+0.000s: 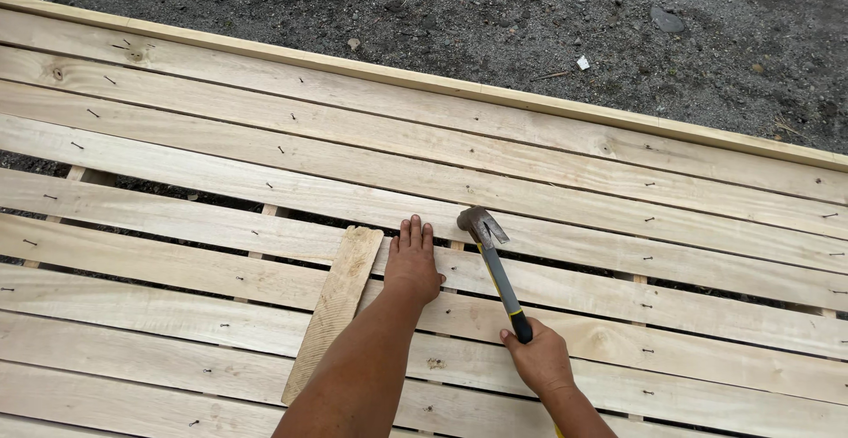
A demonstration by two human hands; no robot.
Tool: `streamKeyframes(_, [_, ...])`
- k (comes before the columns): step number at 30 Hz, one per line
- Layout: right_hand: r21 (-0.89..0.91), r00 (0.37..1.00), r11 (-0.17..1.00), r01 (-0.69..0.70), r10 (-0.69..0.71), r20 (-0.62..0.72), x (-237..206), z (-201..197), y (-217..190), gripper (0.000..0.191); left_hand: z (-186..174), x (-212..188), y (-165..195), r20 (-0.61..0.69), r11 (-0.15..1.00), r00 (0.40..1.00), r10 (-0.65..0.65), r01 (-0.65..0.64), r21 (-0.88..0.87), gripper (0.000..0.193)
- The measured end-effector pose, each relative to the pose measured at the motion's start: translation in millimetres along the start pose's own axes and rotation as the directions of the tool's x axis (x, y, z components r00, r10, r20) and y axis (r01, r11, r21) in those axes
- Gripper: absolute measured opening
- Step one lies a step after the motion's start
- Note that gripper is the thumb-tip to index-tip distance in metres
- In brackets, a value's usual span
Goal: The person hammers nails into the slatted wooden surface of a furniture frame, working across different sections of the bench. They hold a small wood block in one hand and a claw hammer in the other, taking nails from a pink bucket and driving them flush into the slats.
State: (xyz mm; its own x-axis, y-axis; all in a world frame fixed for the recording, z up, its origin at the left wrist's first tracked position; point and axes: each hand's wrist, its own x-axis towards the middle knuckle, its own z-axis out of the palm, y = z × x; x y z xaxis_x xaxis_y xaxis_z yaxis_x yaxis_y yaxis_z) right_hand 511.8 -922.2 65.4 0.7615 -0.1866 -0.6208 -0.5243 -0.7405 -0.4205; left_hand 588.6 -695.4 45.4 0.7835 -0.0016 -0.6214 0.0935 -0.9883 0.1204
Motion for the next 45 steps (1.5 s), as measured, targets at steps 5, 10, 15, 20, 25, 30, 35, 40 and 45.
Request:
streamKeyframes(5, [0.145, 0.999, 0.989, 0.037, -0.032, -0.031, 7.4, -2.5, -10.7, 0.035, 0.9, 3.2, -1.5, -0.015, 1.0, 1.0, 0.005, -0.005, -0.007, 0.102])
streamKeyframes(10, [0.283, 0.98, 0.943, 0.173, -0.135, -0.149, -1.9, -1.0, -1.8, 0.037, 0.4, 4.8, 0.2, 0.004, 1.0, 1.0, -0.017, 0.017, 0.004, 0.104])
streamKeyframes(15, [-0.031, 1.0, 0.999, 0.013, -0.013, -0.002, 2.2, 1.7, -6.7, 0.026, -6.3, 1.4, -0.5, 0.012, 1.0, 1.0, -0.015, 0.015, -0.021, 0.105])
streamKeyframes(20, [0.166, 0.997, 0.984, 0.07, -0.064, -0.042, 0.1, -13.2, -18.1, 0.034, -7.2, 0.5, -4.3, 0.03, 0.999, 0.999, -0.01, 0.011, -0.042, 0.102])
streamKeyframes(25, [0.257, 0.927, 0.906, 0.337, -0.273, -0.256, 0.7, -7.0, -11.9, 0.037, -12.3, 14.9, -7.2, -0.099, 0.997, 0.995, -0.016, 0.009, -0.079, 0.068])
streamKeyframes(30, [-0.018, 0.999, 0.999, 0.029, -0.03, -0.017, 15.1, 10.3, -5.5, 0.024, -16.5, 16.7, -21.2, -0.072, 0.994, 0.997, -0.019, 0.011, -0.108, 0.064])
streamKeyframes(35, [0.105, 0.991, 0.987, 0.118, -0.11, -0.078, 16.3, 2.2, -3.6, 0.034, -2.7, 7.5, -35.1, -0.083, 0.998, 0.996, -0.01, 0.004, -0.07, 0.065])
streamKeyframes(40, [0.143, 0.957, 0.964, 0.225, -0.19, -0.22, 8.9, 6.2, 3.5, 0.03, -6.3, 5.2, -31.2, -0.087, 1.0, 0.996, -0.006, 0.007, 0.015, 0.063])
streamKeyframes(45, [-0.01, 0.971, 0.985, -0.172, 0.171, 0.166, 36.2, 0.3, -9.4, 0.026, -39.6, 4.3, -21.1, -0.2, 0.999, 0.979, 0.044, -0.04, 0.023, 0.063])
